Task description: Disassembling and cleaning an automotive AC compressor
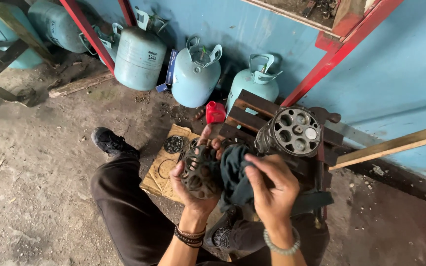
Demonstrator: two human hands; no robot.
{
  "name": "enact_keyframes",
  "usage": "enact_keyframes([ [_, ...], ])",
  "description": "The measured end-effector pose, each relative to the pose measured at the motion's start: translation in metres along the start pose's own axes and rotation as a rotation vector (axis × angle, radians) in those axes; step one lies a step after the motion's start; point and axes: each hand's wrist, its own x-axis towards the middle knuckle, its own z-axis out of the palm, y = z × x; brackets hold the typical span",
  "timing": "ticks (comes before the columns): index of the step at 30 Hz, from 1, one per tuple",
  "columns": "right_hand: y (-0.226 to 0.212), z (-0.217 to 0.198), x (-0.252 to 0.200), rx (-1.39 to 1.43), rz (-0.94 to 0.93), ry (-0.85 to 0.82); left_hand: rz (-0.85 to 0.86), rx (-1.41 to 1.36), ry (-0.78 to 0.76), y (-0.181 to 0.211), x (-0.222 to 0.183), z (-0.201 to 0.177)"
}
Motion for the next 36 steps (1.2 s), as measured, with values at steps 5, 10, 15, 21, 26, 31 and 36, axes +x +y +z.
enact_keyframes([
  [5, -0.003, 0.024, -0.003, 0.034, -0.110, 0.045, 0.043, 0.367, -0.079, -0.018, -0.008, -0.003],
  [10, -0.018, 0.036, -0.011, -0.121, -0.105, -0.246, 0.272, 0.465, 0.063, -0.006, 0.001, -0.012],
  [15, 0.001, 0.029, -0.028, -0.029, -0.147, -0.265, 0.267, 0.343, -0.024, -0.007, 0.005, -0.023],
  [21, 0.024, 0.015, -0.016, -0.017, -0.243, -0.240, 0.079, 0.135, -0.067, -0.024, 0.016, -0.018],
  [26, 0.005, 0.001, -0.008, -0.242, -0.154, -0.263, 0.077, 0.135, -0.047, -0.033, 0.011, -0.007],
  [31, 0.022, -0.005, -0.030, -0.151, -0.191, -0.216, 0.051, 0.064, -0.044, -0.036, 0.019, -0.016],
  [36, 0.008, -0.021, -0.034, 0.077, -0.057, -0.345, 0.084, 0.134, -0.069, -0.028, 0.028, -0.021],
])
